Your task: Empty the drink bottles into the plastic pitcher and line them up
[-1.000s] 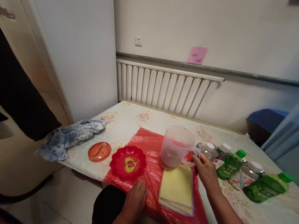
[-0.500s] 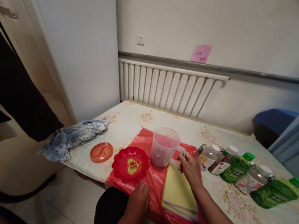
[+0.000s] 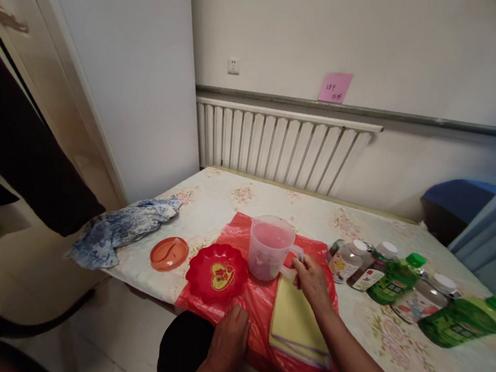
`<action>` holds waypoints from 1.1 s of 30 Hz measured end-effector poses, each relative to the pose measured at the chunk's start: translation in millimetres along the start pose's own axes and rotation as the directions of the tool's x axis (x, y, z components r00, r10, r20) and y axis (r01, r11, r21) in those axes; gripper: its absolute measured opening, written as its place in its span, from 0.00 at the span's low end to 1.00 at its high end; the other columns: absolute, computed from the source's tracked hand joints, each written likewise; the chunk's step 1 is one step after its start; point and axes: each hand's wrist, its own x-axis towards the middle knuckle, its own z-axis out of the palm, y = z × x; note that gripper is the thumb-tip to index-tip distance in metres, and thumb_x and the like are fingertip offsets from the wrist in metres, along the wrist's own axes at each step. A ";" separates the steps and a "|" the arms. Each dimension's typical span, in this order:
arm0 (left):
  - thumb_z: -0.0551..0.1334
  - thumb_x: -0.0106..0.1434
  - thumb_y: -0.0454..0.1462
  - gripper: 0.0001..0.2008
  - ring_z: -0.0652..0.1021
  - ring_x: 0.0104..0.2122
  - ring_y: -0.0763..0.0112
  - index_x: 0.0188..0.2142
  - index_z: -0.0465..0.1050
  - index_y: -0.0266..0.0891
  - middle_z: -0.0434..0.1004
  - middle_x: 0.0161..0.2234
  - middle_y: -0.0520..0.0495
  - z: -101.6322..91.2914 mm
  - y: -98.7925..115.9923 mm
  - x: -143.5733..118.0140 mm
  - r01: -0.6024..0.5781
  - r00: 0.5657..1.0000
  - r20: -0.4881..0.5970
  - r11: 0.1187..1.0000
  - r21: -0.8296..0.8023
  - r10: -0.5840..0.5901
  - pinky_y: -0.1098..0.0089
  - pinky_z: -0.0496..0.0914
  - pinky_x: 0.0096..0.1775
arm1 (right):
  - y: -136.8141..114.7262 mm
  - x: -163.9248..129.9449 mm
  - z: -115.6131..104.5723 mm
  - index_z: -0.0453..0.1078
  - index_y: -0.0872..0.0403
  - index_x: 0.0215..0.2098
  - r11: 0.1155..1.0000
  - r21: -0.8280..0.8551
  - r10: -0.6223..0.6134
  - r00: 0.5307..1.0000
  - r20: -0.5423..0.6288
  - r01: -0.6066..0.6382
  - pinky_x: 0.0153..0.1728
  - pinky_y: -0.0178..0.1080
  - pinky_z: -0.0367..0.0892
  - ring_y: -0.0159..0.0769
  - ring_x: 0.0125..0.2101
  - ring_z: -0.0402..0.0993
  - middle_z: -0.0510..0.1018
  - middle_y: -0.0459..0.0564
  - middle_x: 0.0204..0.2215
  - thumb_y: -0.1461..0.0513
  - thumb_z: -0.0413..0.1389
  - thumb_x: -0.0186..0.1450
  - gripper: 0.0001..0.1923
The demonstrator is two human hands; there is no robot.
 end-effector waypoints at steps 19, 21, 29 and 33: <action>0.50 0.70 0.35 0.10 0.76 0.30 0.68 0.33 0.66 0.43 0.71 0.31 0.49 1.8 -3.8 0.6 -0.010 1.000 -0.012 1.000 -0.020 0.009 0.69 0.70 0.33 | 20.1 -3.9 -2.4 0.70 0.54 0.38 0.990 0.140 -0.024 1.000 -0.013 0.025 0.16 0.33 0.61 0.30 0.14 0.67 0.78 0.44 0.22 0.51 0.55 0.58 0.17; 0.49 0.70 0.36 0.11 0.76 0.30 0.66 0.34 0.67 0.43 0.72 0.31 0.48 2.1 -5.6 1.9 -0.023 1.000 -0.012 0.999 -0.031 0.022 0.68 0.70 0.33 | 28.6 -7.4 -5.9 0.69 0.55 0.44 0.988 0.153 -0.013 0.999 -0.035 0.018 0.16 0.32 0.62 0.29 0.15 0.68 0.80 0.49 0.34 0.51 0.53 0.59 0.20; 0.49 0.70 0.41 0.13 0.78 0.33 0.66 0.34 0.69 0.44 0.73 0.33 0.49 5.2 -12.6 7.6 0.058 0.995 0.092 0.990 -0.127 -0.046 0.67 0.71 0.35 | 73.4 -53.8 -26.5 0.72 0.55 0.40 0.991 0.132 0.020 1.000 0.016 -0.022 0.16 0.32 0.63 0.28 0.16 0.68 0.78 0.48 0.34 0.57 0.53 0.60 0.14; 0.49 0.69 0.42 0.13 0.78 0.34 0.66 0.35 0.69 0.45 0.74 0.33 0.50 6.2 -14.7 7.9 0.091 0.991 0.115 0.986 -0.139 -0.075 0.68 0.72 0.36 | 94.1 -82.2 -36.8 0.74 0.54 0.35 0.994 0.104 0.012 0.999 0.041 -0.016 0.22 0.33 0.65 0.33 0.22 0.71 0.78 0.47 0.30 0.61 0.53 0.58 0.09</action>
